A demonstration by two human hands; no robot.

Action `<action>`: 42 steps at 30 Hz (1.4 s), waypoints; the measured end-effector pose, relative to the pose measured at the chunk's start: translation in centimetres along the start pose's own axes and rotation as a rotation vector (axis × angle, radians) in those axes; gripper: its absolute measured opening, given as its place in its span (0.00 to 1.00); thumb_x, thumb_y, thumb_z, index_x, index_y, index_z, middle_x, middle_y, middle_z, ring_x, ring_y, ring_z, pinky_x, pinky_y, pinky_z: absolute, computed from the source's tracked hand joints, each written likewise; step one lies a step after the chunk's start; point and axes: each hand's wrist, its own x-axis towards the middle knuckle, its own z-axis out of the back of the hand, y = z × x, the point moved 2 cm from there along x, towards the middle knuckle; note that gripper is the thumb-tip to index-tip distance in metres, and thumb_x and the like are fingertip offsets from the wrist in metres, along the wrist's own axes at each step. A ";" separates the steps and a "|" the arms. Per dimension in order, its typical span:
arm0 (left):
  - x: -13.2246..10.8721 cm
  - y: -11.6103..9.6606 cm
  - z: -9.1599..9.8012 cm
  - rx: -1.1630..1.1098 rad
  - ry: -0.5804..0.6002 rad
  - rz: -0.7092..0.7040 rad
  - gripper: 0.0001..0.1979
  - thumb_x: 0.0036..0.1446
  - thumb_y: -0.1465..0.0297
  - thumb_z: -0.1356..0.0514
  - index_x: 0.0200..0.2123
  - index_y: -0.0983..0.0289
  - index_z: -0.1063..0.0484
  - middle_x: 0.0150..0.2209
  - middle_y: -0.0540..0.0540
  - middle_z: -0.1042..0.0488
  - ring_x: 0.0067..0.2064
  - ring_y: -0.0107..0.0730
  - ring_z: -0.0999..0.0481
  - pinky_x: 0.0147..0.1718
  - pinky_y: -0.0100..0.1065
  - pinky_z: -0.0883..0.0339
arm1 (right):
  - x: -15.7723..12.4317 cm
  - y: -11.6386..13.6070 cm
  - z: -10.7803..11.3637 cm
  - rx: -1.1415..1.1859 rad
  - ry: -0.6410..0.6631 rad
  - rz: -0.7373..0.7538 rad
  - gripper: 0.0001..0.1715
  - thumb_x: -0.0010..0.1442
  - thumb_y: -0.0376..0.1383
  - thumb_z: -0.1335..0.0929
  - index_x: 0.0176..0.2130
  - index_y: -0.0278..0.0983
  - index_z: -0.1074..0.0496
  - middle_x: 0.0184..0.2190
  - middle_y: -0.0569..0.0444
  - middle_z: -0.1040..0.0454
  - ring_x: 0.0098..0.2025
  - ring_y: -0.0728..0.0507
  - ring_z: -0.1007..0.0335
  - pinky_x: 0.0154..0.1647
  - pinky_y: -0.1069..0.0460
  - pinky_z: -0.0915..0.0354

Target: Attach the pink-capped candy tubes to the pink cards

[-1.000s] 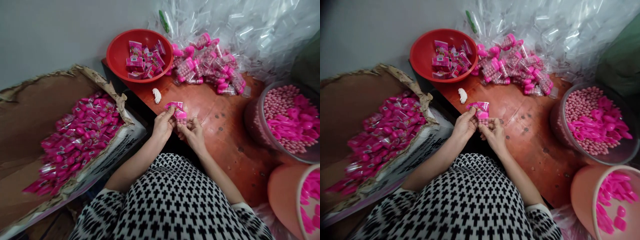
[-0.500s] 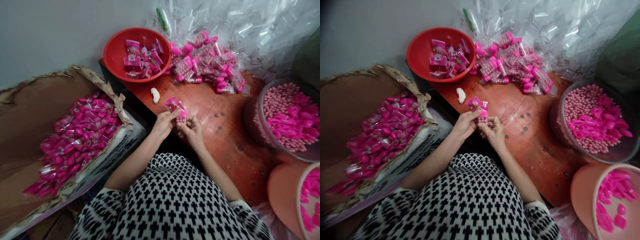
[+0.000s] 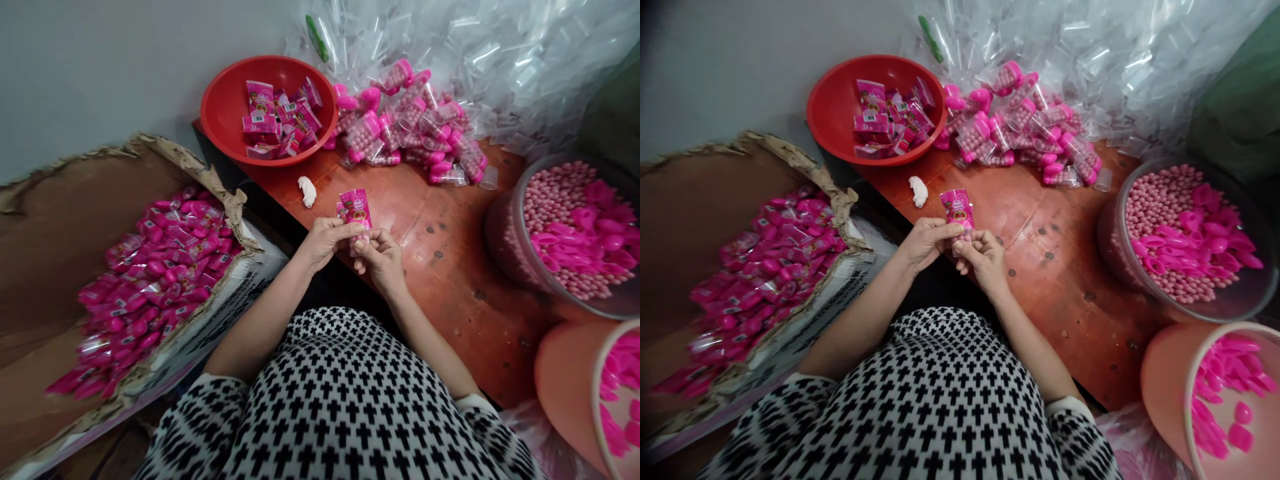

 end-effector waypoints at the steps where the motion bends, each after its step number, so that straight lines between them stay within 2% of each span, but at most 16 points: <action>1: -0.1 0.0 -0.1 0.001 0.019 0.004 0.14 0.44 0.65 0.30 0.20 0.70 0.26 0.18 0.53 0.28 0.19 0.28 0.29 0.21 0.32 0.33 | 0.2 -0.1 0.0 0.032 0.011 -0.018 0.19 0.48 0.43 0.25 0.32 0.38 0.35 0.21 0.62 0.24 0.14 0.54 0.34 0.12 0.60 0.40; 5: -0.6 0.2 -0.4 -0.010 0.026 0.015 0.15 0.43 0.64 0.29 0.20 0.70 0.28 0.17 0.53 0.30 0.18 0.31 0.29 0.19 0.34 0.33 | 0.6 -0.3 -0.1 0.091 -0.014 0.003 0.20 0.47 0.40 0.23 0.31 0.38 0.36 0.21 0.62 0.24 0.15 0.54 0.33 0.13 0.61 0.38; 7: -0.8 0.4 -0.2 -0.032 -0.039 0.005 0.15 0.41 0.65 0.28 0.20 0.71 0.27 0.19 0.53 0.29 0.19 0.28 0.29 0.20 0.32 0.33 | 0.4 -0.3 -0.1 0.109 -0.017 0.014 0.20 0.47 0.40 0.23 0.33 0.39 0.36 0.22 0.63 0.24 0.18 0.53 0.30 0.17 0.60 0.33; 10: -1.0 0.7 0.3 -0.137 -0.185 -0.050 0.14 0.38 0.68 0.27 0.21 0.72 0.26 0.22 0.55 0.26 0.24 0.26 0.27 0.25 0.28 0.32 | -0.1 -0.2 -0.2 0.115 0.036 -0.005 0.23 0.46 0.40 0.23 0.38 0.40 0.33 0.28 0.61 0.21 0.27 0.51 0.23 0.29 0.56 0.25; 12: -1.2 1.1 0.5 -0.199 -0.217 -0.069 0.13 0.38 0.68 0.27 0.23 0.72 0.24 0.25 0.56 0.24 0.27 0.26 0.25 0.28 0.28 0.31 | -0.3 -0.1 -0.2 0.105 0.059 -0.014 0.24 0.47 0.40 0.23 0.40 0.40 0.33 0.31 0.60 0.21 0.31 0.50 0.22 0.34 0.54 0.24; 18: -2.9 1.4 0.3 -0.227 -0.192 -0.089 0.13 0.40 0.69 0.27 0.21 0.71 0.26 0.24 0.54 0.25 0.25 0.24 0.28 0.27 0.29 0.31 | 0.6 0.1 -1.3 0.085 0.063 -0.022 0.23 0.45 0.40 0.22 0.36 0.40 0.35 0.23 0.64 0.24 0.22 0.51 0.26 0.24 0.57 0.27; 21: -4.6 -0.2 1.7 -0.245 -0.304 -0.269 0.13 0.43 0.65 0.29 0.26 0.68 0.24 0.32 0.56 0.20 0.34 0.33 0.21 0.38 0.34 0.26 | 1.1 0.6 -1.9 0.059 0.103 -0.017 0.24 0.44 0.42 0.22 0.36 0.40 0.35 0.23 0.63 0.23 0.23 0.51 0.25 0.24 0.57 0.27; 24: -6.0 -2.1 4.0 -0.237 -0.535 -0.552 0.20 0.51 0.51 0.37 0.36 0.62 0.23 0.43 0.57 0.20 0.47 0.37 0.21 0.51 0.39 0.30 | 1.5 1.4 -1.1 0.014 0.079 0.021 0.24 0.46 0.43 0.23 0.36 0.39 0.35 0.24 0.61 0.23 0.23 0.50 0.26 0.22 0.57 0.29; 26: -5.9 -2.5 5.1 -0.139 -0.628 -0.600 0.27 0.53 0.45 0.43 0.43 0.60 0.24 0.46 0.58 0.21 0.50 0.39 0.22 0.53 0.42 0.32 | 1.9 1.8 0.0 -0.040 0.042 0.045 0.22 0.48 0.44 0.24 0.35 0.38 0.35 0.24 0.60 0.23 0.21 0.51 0.27 0.20 0.58 0.31; 27: -5.4 -2.3 5.3 -0.054 -0.633 -0.585 0.28 0.53 0.45 0.43 0.46 0.60 0.25 0.48 0.59 0.21 0.51 0.40 0.23 0.54 0.44 0.33 | 2.0 1.9 0.5 -0.067 0.026 0.056 0.21 0.49 0.45 0.24 0.34 0.38 0.34 0.24 0.59 0.24 0.20 0.51 0.28 0.19 0.58 0.32; 30: -2.6 -0.7 4.8 0.414 -0.511 -0.521 0.24 0.52 0.54 0.36 0.49 0.59 0.26 0.54 0.59 0.26 0.59 0.43 0.29 0.61 0.47 0.42 | 2.4 2.2 1.6 -0.129 -0.003 0.076 0.19 0.50 0.45 0.25 0.33 0.38 0.33 0.23 0.59 0.24 0.19 0.52 0.29 0.18 0.58 0.34; 32: -0.6 0.7 4.0 0.755 -0.415 -0.526 0.19 0.51 0.62 0.34 0.48 0.60 0.24 0.58 0.58 0.29 0.64 0.45 0.37 0.65 0.48 0.50 | 2.4 2.3 1.8 -0.167 -0.008 0.064 0.19 0.50 0.46 0.25 0.32 0.38 0.33 0.22 0.60 0.25 0.19 0.52 0.30 0.18 0.58 0.34; 34: 0.9 1.9 3.4 0.964 -0.384 -0.534 0.15 0.52 0.68 0.35 0.45 0.61 0.23 0.59 0.59 0.30 0.66 0.48 0.42 0.66 0.51 0.57 | 2.4 2.4 1.7 -0.200 -0.007 0.043 0.20 0.49 0.47 0.25 0.31 0.38 0.33 0.21 0.61 0.26 0.19 0.52 0.31 0.18 0.57 0.34; 37: 1.9 2.8 3.2 1.052 -0.400 -0.552 0.10 0.55 0.70 0.37 0.41 0.60 0.22 0.58 0.58 0.29 0.67 0.50 0.43 0.66 0.56 0.61 | 2.6 2.2 1.8 -0.238 -0.004 0.023 0.20 0.49 0.48 0.25 0.31 0.38 0.33 0.21 0.61 0.26 0.19 0.52 0.31 0.19 0.57 0.34; 42: 2.0 3.3 3.5 0.984 -0.420 -0.577 0.07 0.57 0.70 0.39 0.36 0.57 0.21 0.51 0.54 0.23 0.65 0.45 0.38 0.66 0.56 0.62 | 4.0 1.4 2.5 -0.356 -0.054 0.116 0.17 0.53 0.47 0.27 0.32 0.38 0.32 0.24 0.60 0.27 0.24 0.52 0.30 0.26 0.56 0.33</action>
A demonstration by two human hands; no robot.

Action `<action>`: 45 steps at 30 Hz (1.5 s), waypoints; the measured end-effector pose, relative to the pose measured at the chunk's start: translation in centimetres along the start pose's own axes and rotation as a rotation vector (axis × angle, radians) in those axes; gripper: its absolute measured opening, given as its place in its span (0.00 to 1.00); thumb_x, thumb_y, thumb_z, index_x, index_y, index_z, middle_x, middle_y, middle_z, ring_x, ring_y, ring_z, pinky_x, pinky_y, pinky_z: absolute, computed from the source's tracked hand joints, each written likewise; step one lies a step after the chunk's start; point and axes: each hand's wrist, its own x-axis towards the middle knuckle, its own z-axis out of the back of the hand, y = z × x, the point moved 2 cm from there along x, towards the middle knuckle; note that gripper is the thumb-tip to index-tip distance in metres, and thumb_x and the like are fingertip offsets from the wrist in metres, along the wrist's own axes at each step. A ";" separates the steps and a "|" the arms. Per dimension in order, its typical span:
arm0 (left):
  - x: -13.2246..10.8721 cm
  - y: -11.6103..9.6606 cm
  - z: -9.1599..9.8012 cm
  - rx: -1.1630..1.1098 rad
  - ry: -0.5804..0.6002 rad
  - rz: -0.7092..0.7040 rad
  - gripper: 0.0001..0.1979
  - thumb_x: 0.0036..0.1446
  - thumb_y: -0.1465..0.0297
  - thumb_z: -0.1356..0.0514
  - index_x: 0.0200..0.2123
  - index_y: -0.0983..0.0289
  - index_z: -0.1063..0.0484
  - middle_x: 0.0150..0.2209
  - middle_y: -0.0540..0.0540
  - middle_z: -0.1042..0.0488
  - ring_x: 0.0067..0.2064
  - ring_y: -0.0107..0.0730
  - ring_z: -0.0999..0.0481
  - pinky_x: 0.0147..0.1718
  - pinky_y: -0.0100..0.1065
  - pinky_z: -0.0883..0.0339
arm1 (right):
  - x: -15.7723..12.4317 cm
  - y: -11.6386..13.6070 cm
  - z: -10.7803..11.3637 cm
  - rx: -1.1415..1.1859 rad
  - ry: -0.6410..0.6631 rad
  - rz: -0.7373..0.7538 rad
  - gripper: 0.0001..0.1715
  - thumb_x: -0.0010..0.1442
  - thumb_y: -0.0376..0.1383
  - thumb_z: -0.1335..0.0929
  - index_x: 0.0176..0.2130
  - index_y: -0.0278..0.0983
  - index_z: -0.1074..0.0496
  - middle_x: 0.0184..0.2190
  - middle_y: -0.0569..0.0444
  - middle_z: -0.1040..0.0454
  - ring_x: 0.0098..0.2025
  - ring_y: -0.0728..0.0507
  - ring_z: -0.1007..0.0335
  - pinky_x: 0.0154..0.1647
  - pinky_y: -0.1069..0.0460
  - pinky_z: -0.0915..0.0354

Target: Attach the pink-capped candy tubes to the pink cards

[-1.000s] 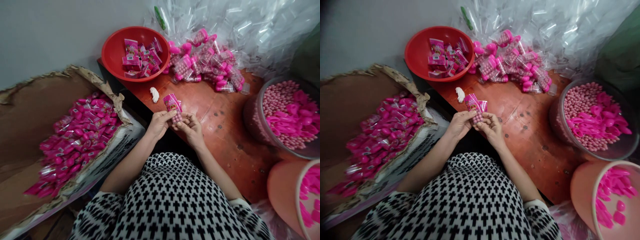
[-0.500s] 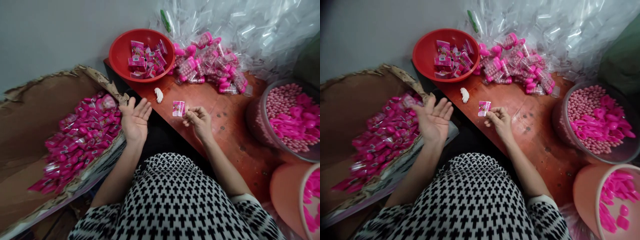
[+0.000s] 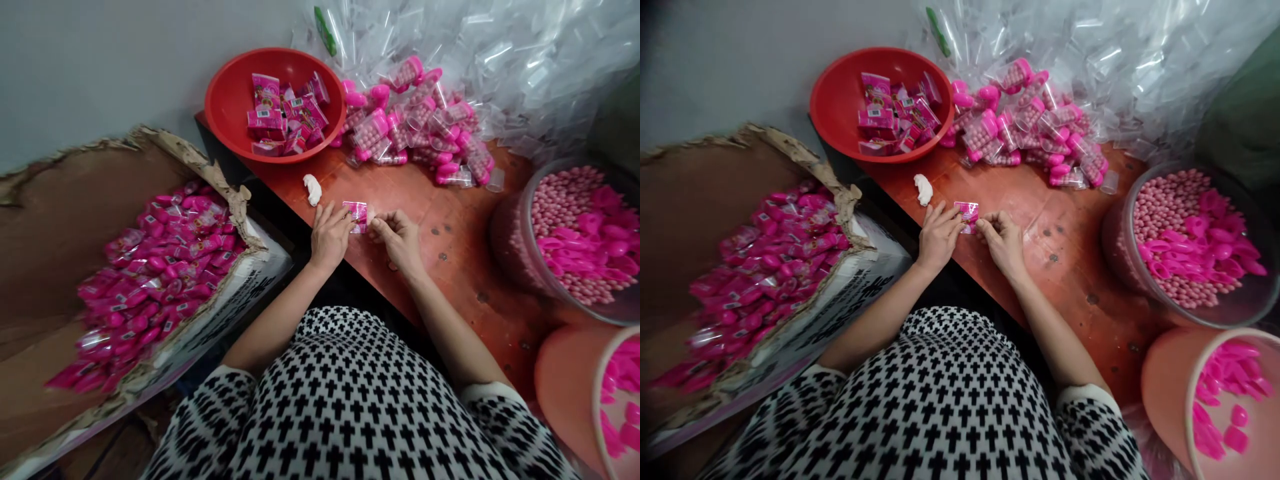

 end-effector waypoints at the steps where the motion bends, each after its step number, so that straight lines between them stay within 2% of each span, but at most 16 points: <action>1: -0.1 0.1 -0.1 -0.011 -0.011 -0.003 0.07 0.57 0.70 0.40 0.37 0.57 0.21 0.50 0.54 0.22 0.64 0.44 0.37 0.66 0.55 0.62 | 0.3 -0.2 0.0 -0.031 -0.022 0.020 0.17 0.53 0.47 0.28 0.33 0.37 0.31 0.26 0.59 0.26 0.26 0.51 0.30 0.28 0.55 0.33; 4: -0.6 -0.2 -0.2 -0.044 -0.067 -0.032 0.09 0.59 0.69 0.41 0.38 0.57 0.21 0.50 0.55 0.22 0.63 0.41 0.35 0.66 0.53 0.60 | 1.0 -0.6 -0.5 -0.051 -0.069 0.039 0.19 0.52 0.46 0.27 0.38 0.37 0.32 0.31 0.58 0.25 0.32 0.50 0.28 0.33 0.54 0.33; 8: -1.3 -1.6 0.4 -0.155 -0.093 -0.033 0.09 0.57 0.68 0.38 0.41 0.57 0.21 0.53 0.55 0.24 0.63 0.40 0.35 0.65 0.47 0.52 | 1.5 -0.2 -1.6 0.162 -0.019 -0.044 0.26 0.46 0.43 0.24 0.41 0.38 0.35 0.26 0.62 0.26 0.27 0.51 0.30 0.30 0.55 0.34; 10: -1.4 -2.3 1.1 -0.303 -0.113 0.085 0.15 0.52 0.66 0.34 0.45 0.57 0.23 0.54 0.55 0.25 0.60 0.40 0.32 0.62 0.44 0.45 | 1.6 0.3 -1.8 0.268 -0.001 -0.076 0.27 0.44 0.41 0.23 0.41 0.39 0.35 0.23 0.65 0.28 0.24 0.52 0.32 0.28 0.55 0.35; 12: -1.4 -2.6 1.6 -0.535 -0.108 0.277 0.21 0.48 0.63 0.32 0.48 0.58 0.24 0.51 0.57 0.23 0.54 0.40 0.25 0.56 0.41 0.36 | 1.8 0.7 -1.7 0.321 0.024 -0.089 0.29 0.41 0.40 0.23 0.40 0.39 0.35 0.21 0.65 0.28 0.23 0.52 0.33 0.28 0.56 0.35; 15: -1.2 -2.5 1.6 -0.866 0.068 0.523 0.20 0.45 0.58 0.30 0.39 0.65 0.21 0.38 0.58 0.20 0.40 0.36 0.20 0.45 0.38 0.27 | 2.2 0.9 -1.5 0.295 0.110 -0.111 0.29 0.39 0.39 0.22 0.39 0.38 0.34 0.20 0.66 0.29 0.22 0.52 0.33 0.26 0.56 0.36; 17: -1.1 -2.4 1.4 -0.964 0.160 0.608 0.19 0.41 0.59 0.28 0.31 0.68 0.21 0.32 0.57 0.20 0.34 0.32 0.21 0.40 0.36 0.26 | 2.7 0.9 -1.3 0.212 0.175 -0.125 0.28 0.38 0.40 0.22 0.38 0.37 0.33 0.20 0.65 0.29 0.21 0.52 0.34 0.24 0.56 0.38; 20: -1.0 -2.2 1.3 -0.968 0.099 0.674 0.18 0.35 0.63 0.26 0.27 0.69 0.21 0.28 0.55 0.22 0.30 0.28 0.23 0.34 0.32 0.26 | 4.2 1.5 -1.1 -0.026 0.229 -0.076 0.20 0.44 0.41 0.24 0.35 0.36 0.31 0.22 0.61 0.28 0.23 0.50 0.33 0.25 0.55 0.38; 23: -0.8 -2.2 1.4 -0.936 0.023 0.717 0.17 0.32 0.64 0.25 0.25 0.69 0.21 0.25 0.54 0.22 0.25 0.25 0.25 0.30 0.29 0.27 | 6.7 3.7 -0.9 -0.411 0.093 0.139 0.12 0.54 0.43 0.30 0.34 0.36 0.30 0.28 0.55 0.26 0.30 0.46 0.29 0.34 0.51 0.34; 25: -0.8 -2.3 1.5 -0.942 0.004 0.736 0.17 0.31 0.65 0.25 0.23 0.70 0.22 0.23 0.54 0.23 0.24 0.25 0.26 0.28 0.28 0.29 | 8.7 5.3 -1.3 -0.670 -0.066 0.241 0.15 0.59 0.45 0.33 0.38 0.36 0.30 0.33 0.51 0.24 0.38 0.42 0.27 0.43 0.46 0.34; 28: -0.8 -2.4 1.6 -0.969 -0.017 0.768 0.17 0.31 0.65 0.25 0.22 0.70 0.23 0.23 0.54 0.23 0.23 0.24 0.26 0.27 0.27 0.30 | 12.0 6.9 -2.8 -0.923 -0.226 0.209 0.26 0.61 0.51 0.36 0.48 0.32 0.34 0.42 0.41 0.26 0.48 0.34 0.29 0.48 0.39 0.35; 31: -0.8 -2.4 1.9 -0.987 -0.047 0.794 0.17 0.31 0.65 0.25 0.23 0.70 0.23 0.23 0.55 0.23 0.24 0.24 0.26 0.26 0.26 0.31 | 14.5 7.1 -4.4 -1.043 -0.291 0.151 0.34 0.61 0.51 0.36 0.54 0.26 0.40 0.49 0.32 0.30 0.50 0.31 0.30 0.48 0.37 0.36; 34: -0.7 -2.3 2.4 -1.012 -0.080 0.803 0.17 0.32 0.66 0.25 0.24 0.70 0.24 0.23 0.53 0.24 0.25 0.24 0.26 0.27 0.27 0.31 | 15.6 6.9 -4.9 -1.099 -0.316 0.110 0.34 0.59 0.47 0.34 0.55 0.26 0.42 0.52 0.30 0.32 0.49 0.30 0.30 0.48 0.36 0.36; 37: -0.7 -2.2 2.9 -1.041 -0.114 0.804 0.17 0.32 0.66 0.25 0.22 0.69 0.27 0.22 0.52 0.25 0.24 0.23 0.27 0.25 0.26 0.32 | 15.3 6.7 -3.9 -1.105 -0.316 0.138 0.31 0.56 0.40 0.34 0.56 0.31 0.40 0.52 0.34 0.30 0.47 0.31 0.29 0.46 0.36 0.36; 40: -0.9 -2.1 3.0 -1.080 -0.142 0.820 0.18 0.32 0.66 0.25 0.19 0.68 0.31 0.21 0.50 0.27 0.22 0.22 0.29 0.23 0.25 0.34 | 13.7 6.5 -1.8 -1.147 -0.259 0.177 0.28 0.56 0.36 0.36 0.56 0.35 0.38 0.48 0.40 0.26 0.45 0.32 0.28 0.44 0.39 0.36; 45: -0.8 -2.0 3.0 -1.192 -0.150 0.841 0.14 0.39 0.69 0.27 0.22 0.67 0.31 0.23 0.49 0.26 0.24 0.23 0.27 0.27 0.28 0.29 | 7.7 4.9 2.2 -1.303 -0.073 0.193 0.23 0.63 0.45 0.40 0.52 0.37 0.29 0.41 0.44 0.23 0.42 0.36 0.28 0.39 0.47 0.37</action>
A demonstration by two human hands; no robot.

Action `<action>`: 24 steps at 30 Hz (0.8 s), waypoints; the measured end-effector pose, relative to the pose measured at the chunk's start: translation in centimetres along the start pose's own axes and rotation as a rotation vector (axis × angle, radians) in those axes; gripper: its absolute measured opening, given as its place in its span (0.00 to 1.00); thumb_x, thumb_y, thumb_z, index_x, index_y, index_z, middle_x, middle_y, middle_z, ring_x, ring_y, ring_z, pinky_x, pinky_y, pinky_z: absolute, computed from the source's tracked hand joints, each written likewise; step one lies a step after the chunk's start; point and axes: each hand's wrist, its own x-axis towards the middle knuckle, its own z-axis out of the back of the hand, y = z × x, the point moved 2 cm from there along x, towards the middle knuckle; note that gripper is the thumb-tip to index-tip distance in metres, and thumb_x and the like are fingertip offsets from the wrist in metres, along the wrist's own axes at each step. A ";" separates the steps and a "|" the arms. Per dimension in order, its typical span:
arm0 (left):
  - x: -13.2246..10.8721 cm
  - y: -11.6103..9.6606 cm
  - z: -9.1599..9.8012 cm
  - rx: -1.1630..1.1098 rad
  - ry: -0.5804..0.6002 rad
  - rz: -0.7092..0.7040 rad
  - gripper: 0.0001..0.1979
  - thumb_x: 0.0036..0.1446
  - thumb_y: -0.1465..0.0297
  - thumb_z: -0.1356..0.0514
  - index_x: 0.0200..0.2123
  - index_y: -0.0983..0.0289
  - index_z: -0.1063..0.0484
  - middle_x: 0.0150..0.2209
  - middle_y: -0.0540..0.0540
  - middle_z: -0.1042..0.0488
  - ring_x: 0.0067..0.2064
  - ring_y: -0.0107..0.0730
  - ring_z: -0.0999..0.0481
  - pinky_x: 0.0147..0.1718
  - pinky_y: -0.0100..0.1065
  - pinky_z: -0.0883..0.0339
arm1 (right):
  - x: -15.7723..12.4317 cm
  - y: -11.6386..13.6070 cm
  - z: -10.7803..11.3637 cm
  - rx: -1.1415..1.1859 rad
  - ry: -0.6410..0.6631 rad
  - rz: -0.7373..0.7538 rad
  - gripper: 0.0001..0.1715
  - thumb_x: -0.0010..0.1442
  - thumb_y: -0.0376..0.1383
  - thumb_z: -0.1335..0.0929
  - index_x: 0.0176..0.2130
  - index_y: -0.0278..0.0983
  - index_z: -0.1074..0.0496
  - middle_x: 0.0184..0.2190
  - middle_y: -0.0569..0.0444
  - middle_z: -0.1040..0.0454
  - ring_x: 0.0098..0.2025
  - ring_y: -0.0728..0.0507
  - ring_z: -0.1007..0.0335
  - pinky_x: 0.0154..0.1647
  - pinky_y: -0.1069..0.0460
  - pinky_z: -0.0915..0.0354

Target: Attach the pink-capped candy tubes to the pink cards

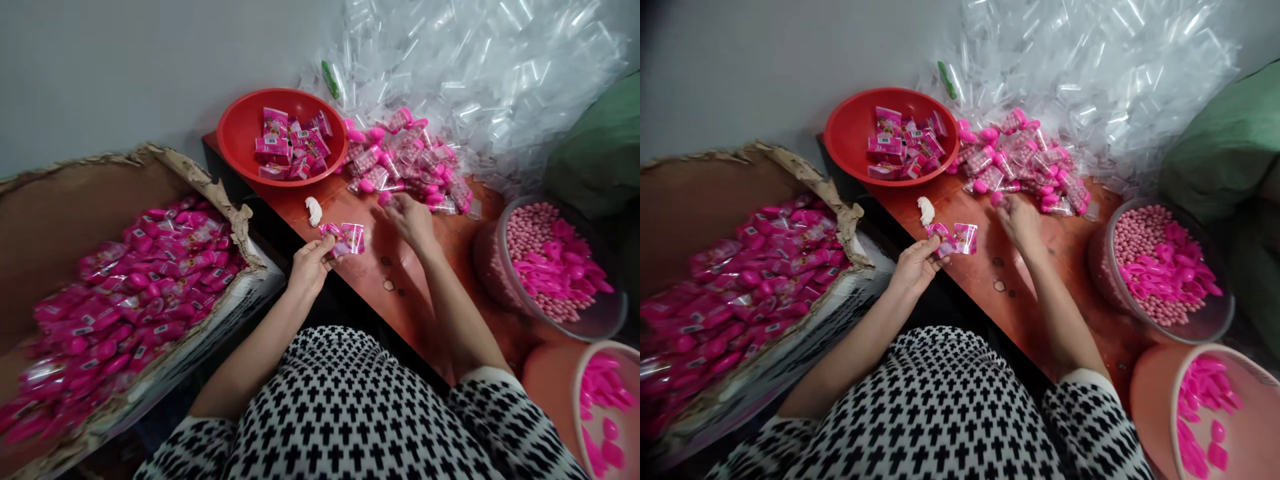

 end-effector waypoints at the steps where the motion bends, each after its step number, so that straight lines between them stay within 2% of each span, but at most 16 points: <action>1: 0.1 0.0 -0.1 -0.017 0.006 0.012 0.12 0.42 0.71 0.29 0.24 0.68 0.30 0.24 0.50 0.25 0.25 0.24 0.25 0.28 0.29 0.27 | -1.6 -0.6 0.1 -0.079 -0.007 -0.018 0.24 0.65 0.46 0.42 0.51 0.38 0.28 0.41 0.43 0.23 0.41 0.37 0.28 0.38 0.47 0.38; 2: 0.1 0.0 -0.1 -0.034 0.009 0.022 0.09 0.44 0.72 0.30 0.25 0.68 0.29 0.26 0.51 0.24 0.27 0.26 0.24 0.29 0.30 0.26 | -3.2 -1.0 0.1 -0.160 -0.018 -0.021 0.24 0.67 0.45 0.43 0.52 0.38 0.28 0.42 0.43 0.24 0.41 0.37 0.29 0.38 0.48 0.38; 4: 0.2 0.0 -0.3 -0.054 0.007 0.034 0.05 0.47 0.75 0.33 0.27 0.68 0.27 0.27 0.52 0.23 0.28 0.27 0.22 0.31 0.31 0.25 | -6.0 -1.4 -0.2 -0.266 0.008 0.062 0.23 0.67 0.42 0.43 0.55 0.40 0.31 0.47 0.42 0.25 0.44 0.36 0.31 0.39 0.48 0.39; 7: 0.2 0.2 -0.6 -0.032 0.012 0.025 0.03 0.49 0.77 0.35 0.26 0.69 0.28 0.26 0.53 0.23 0.26 0.25 0.23 0.29 0.28 0.26 | -8.2 -1.7 -0.8 -0.268 0.035 0.162 0.26 0.66 0.44 0.40 0.60 0.39 0.36 0.53 0.42 0.28 0.50 0.36 0.33 0.43 0.47 0.38; 11: -0.1 0.6 -0.9 0.007 0.029 0.009 0.05 0.49 0.78 0.35 0.24 0.69 0.29 0.25 0.52 0.24 0.24 0.24 0.24 0.27 0.27 0.27 | -7.6 -2.7 -1.1 -0.173 0.044 0.057 0.26 0.65 0.46 0.40 0.58 0.36 0.34 0.52 0.41 0.27 0.49 0.35 0.31 0.40 0.48 0.37; 14: -0.3 0.8 -1.0 -0.011 0.026 0.004 0.05 0.51 0.77 0.35 0.26 0.69 0.29 0.26 0.54 0.23 0.26 0.26 0.23 0.28 0.28 0.26 | -6.6 -3.2 -1.2 -0.096 0.124 0.009 0.22 0.61 0.45 0.35 0.49 0.34 0.28 0.44 0.40 0.25 0.44 0.36 0.29 0.37 0.48 0.37; 16: -0.3 1.0 -1.0 -0.035 0.013 0.008 0.04 0.51 0.77 0.35 0.27 0.69 0.28 0.29 0.55 0.22 0.28 0.27 0.22 0.29 0.29 0.26 | -6.8 -3.1 -1.1 0.071 0.125 -0.058 0.17 0.57 0.45 0.32 0.40 0.34 0.27 0.36 0.44 0.23 0.38 0.38 0.28 0.34 0.49 0.37; 18: -0.2 1.1 -1.1 -0.062 -0.011 0.022 0.04 0.51 0.76 0.35 0.28 0.69 0.28 0.28 0.54 0.22 0.28 0.26 0.22 0.33 0.30 0.26 | -7.9 -2.3 -0.9 0.418 0.118 -0.149 0.17 0.57 0.47 0.32 0.35 0.35 0.29 0.28 0.50 0.24 0.30 0.43 0.28 0.30 0.51 0.37; 21: 0.0 1.3 -1.4 -0.124 -0.065 0.046 0.04 0.52 0.76 0.35 0.29 0.68 0.28 0.26 0.52 0.23 0.27 0.25 0.23 0.35 0.31 0.26 | -10.8 0.1 -0.6 1.016 0.170 -0.241 0.20 0.58 0.52 0.34 0.36 0.38 0.34 0.23 0.58 0.26 0.19 0.49 0.33 0.20 0.54 0.38; 24: 0.1 1.5 -1.9 -0.193 -0.092 0.063 0.03 0.54 0.76 0.36 0.30 0.68 0.28 0.26 0.52 0.23 0.28 0.26 0.22 0.35 0.31 0.26 | -13.3 2.4 -0.6 1.224 0.182 -0.255 0.19 0.58 0.51 0.33 0.36 0.39 0.36 0.20 0.61 0.28 0.15 0.51 0.36 0.16 0.57 0.41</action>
